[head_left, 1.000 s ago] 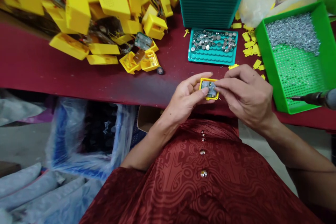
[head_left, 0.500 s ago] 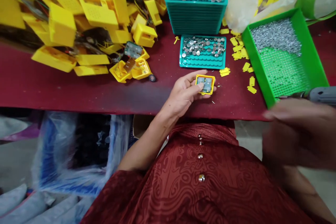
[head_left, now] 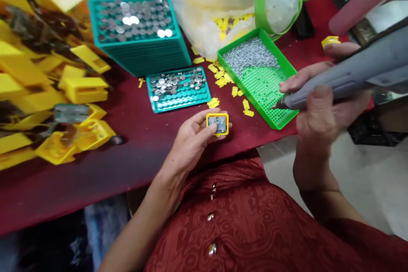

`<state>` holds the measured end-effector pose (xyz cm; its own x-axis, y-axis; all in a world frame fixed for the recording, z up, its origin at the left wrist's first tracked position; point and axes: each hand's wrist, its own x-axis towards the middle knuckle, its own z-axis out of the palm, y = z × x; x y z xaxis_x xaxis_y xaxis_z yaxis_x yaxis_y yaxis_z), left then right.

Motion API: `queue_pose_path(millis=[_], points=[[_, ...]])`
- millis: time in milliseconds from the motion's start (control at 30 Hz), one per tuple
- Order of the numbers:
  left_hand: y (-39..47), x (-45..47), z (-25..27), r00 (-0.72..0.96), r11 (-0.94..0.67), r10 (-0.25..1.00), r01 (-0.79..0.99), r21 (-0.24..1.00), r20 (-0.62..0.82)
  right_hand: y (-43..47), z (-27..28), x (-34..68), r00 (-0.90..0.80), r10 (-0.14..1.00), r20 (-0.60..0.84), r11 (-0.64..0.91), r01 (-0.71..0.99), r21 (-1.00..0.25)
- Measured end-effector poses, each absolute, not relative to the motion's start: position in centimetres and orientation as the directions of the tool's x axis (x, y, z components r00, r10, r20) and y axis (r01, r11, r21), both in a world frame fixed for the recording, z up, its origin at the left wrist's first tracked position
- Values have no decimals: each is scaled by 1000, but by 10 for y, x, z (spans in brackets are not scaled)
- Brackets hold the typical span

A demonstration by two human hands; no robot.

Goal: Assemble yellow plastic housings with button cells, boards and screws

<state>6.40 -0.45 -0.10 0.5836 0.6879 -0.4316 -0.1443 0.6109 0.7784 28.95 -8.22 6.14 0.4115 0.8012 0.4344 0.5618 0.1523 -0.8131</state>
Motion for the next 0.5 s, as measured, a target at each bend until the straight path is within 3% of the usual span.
queue_pose_path(millis=[300,500], points=[[-4,83,-2,594,688,647,-186,702,-477,-38,45,296,537,732,420,193,427,-883],[-2,85,0,603,705,637,-204,680,-480,-13,14,304,612,502,611,425,441,-790]])
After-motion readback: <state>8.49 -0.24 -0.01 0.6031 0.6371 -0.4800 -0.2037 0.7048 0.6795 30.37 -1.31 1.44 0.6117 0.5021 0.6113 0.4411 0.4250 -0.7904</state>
